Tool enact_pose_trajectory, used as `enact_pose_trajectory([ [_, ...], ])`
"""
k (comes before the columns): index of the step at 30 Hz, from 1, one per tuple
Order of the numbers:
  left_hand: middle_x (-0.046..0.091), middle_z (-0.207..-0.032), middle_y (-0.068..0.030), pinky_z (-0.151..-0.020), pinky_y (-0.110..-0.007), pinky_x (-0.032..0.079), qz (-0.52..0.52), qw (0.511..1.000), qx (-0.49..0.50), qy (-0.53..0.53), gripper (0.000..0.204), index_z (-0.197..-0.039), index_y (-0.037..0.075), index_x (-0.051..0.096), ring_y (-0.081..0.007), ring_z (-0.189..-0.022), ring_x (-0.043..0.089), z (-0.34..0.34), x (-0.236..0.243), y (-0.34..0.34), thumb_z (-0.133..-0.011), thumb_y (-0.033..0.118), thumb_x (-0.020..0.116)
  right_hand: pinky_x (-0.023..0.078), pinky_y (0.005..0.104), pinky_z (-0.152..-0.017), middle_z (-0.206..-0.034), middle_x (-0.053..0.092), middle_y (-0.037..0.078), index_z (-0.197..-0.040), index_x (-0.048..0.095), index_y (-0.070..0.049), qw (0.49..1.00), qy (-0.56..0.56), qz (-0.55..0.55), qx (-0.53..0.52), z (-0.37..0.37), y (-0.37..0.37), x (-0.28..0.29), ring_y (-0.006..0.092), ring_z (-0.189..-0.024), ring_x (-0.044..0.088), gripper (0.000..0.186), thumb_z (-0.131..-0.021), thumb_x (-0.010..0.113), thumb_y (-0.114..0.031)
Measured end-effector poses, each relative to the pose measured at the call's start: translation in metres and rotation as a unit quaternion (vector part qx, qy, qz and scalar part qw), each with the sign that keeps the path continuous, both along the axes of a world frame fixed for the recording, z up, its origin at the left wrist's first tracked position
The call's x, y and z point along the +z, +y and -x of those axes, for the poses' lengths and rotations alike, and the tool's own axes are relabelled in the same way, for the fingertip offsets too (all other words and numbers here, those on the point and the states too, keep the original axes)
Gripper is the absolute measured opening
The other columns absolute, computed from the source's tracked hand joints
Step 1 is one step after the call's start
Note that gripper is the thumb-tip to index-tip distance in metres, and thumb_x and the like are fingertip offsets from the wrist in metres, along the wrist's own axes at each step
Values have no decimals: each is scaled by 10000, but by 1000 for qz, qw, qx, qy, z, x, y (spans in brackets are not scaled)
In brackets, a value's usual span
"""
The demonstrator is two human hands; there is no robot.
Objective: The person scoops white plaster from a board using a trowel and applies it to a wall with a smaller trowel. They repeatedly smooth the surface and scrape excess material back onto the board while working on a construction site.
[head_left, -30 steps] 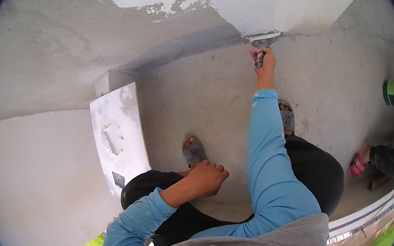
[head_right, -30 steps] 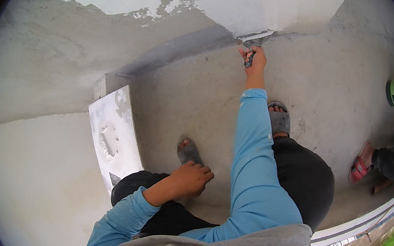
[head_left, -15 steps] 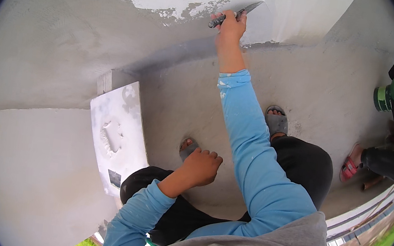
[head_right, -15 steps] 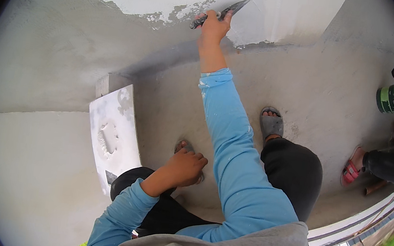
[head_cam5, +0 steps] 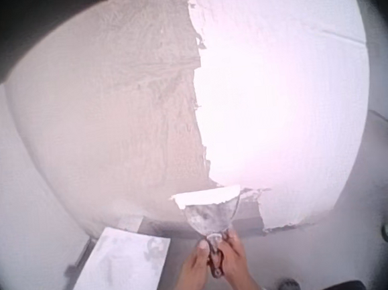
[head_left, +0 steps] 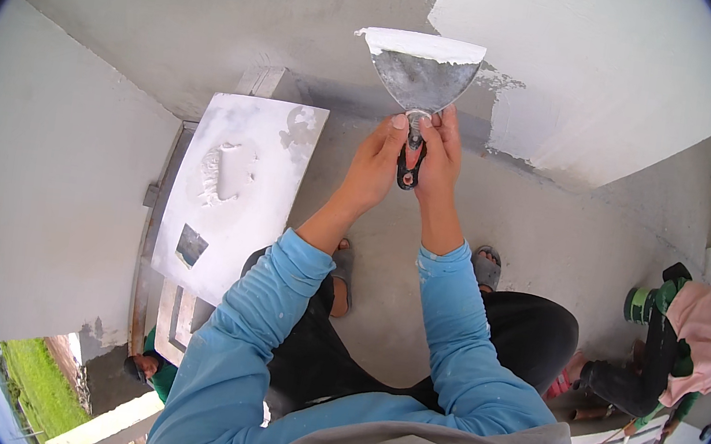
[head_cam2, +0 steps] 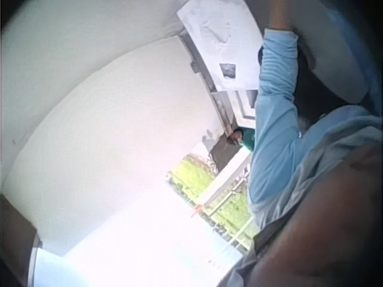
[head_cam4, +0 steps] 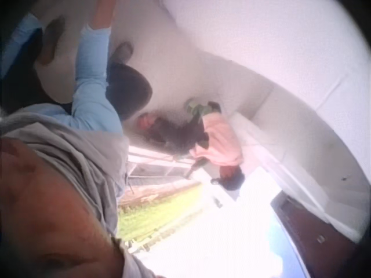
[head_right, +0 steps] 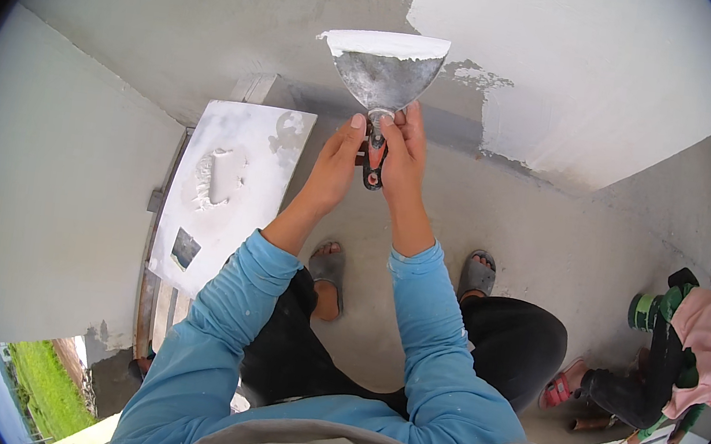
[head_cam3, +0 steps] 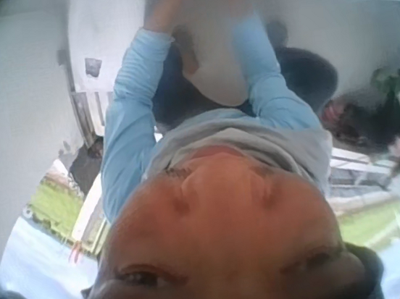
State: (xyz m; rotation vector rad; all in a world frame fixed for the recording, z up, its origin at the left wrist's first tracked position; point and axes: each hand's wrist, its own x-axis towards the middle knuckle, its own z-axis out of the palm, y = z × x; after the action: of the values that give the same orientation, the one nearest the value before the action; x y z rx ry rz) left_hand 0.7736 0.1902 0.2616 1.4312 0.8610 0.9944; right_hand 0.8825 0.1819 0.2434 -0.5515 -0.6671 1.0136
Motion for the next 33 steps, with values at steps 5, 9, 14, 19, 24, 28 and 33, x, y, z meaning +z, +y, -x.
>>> enact_pose_trajectory([
  [5, 639, -753, -100, -502, -304, 477, -38, 995, 72, 52, 488, -1127, 0, 590, -152, -620, 623, 28, 3, 0, -1021, 474, 540, 470, 271, -877, -1113, 619, 68, -1389, 468, -32, 994, -111, -2, 11, 34, 9, -25, 142, -996, 601, 379, -1026, 470, -141],
  [9, 658, -758, -198, -588, -407, 505, -227, 948, 215, 53, 310, -1066, -10, 577, -329, -650, 656, 39, -8, 8, -1001, 294, 586, 467, 291, -889, -1205, 631, 85, -1409, 490, -53, 991, 63, -23, 117, 70, 24, -61, 162, -1038, 604, 407, -1046, 466, -237],
  [14, 643, -770, -212, -596, -483, 482, -181, 948, 221, 142, 258, -1028, -36, 527, -403, -701, 640, 74, 18, 10, -1002, 217, 574, 483, 353, -925, -1298, 637, 113, -1339, 569, -58, 933, -300, 154, 126, 185, 47, -128, 195, -1079, 613, 396, -1030, 541, -304],
  [19, 629, -763, -187, -561, -477, 466, -207, 942, 250, 89, 245, -1010, -30, 513, -383, -671, 634, 86, 28, 0, -984, 197, 600, 464, 385, -958, -1300, 618, 73, -1294, 621, -83, 669, -653, -233, 268, 364, 35, -161, 262, -1134, 575, 415, -908, 693, -218],
  [24, 617, -759, -162, -555, -463, 464, -244, 936, 230, 110, 194, -999, -11, 534, -367, -648, 618, 101, 37, 0, -967, 161, 616, 351, 525, -1108, -1425, 521, 58, -1400, 546, -111, 476, -747, -378, 269, 465, 53, -173, 266, -1323, 468, 625, -856, 746, -345],
  [28, 613, -771, -149, -553, -455, 458, -251, 933, 234, 108, 176, -989, 6, 542, -356, -666, 616, 119, 33, 1, -958, 155, 631, 242, 567, -1189, -1458, 482, 70, -1463, 469, -103, 429, -761, -400, 276, 500, 37, -174, 257, -1368, 433, 812, -789, 797, -415],
  [33, 618, -789, -143, -563, -449, 461, -256, 934, 208, 134, 180, -994, 14, 545, -346, -704, 627, 129, 34, -2, -956, 164, 636, 346, 533, -1075, -1223, 641, 109, -1338, 543, -81, 390, -774, -417, 272, 503, 39, -162, 260, -1153, 601, 674, -789, 797, -379],
])
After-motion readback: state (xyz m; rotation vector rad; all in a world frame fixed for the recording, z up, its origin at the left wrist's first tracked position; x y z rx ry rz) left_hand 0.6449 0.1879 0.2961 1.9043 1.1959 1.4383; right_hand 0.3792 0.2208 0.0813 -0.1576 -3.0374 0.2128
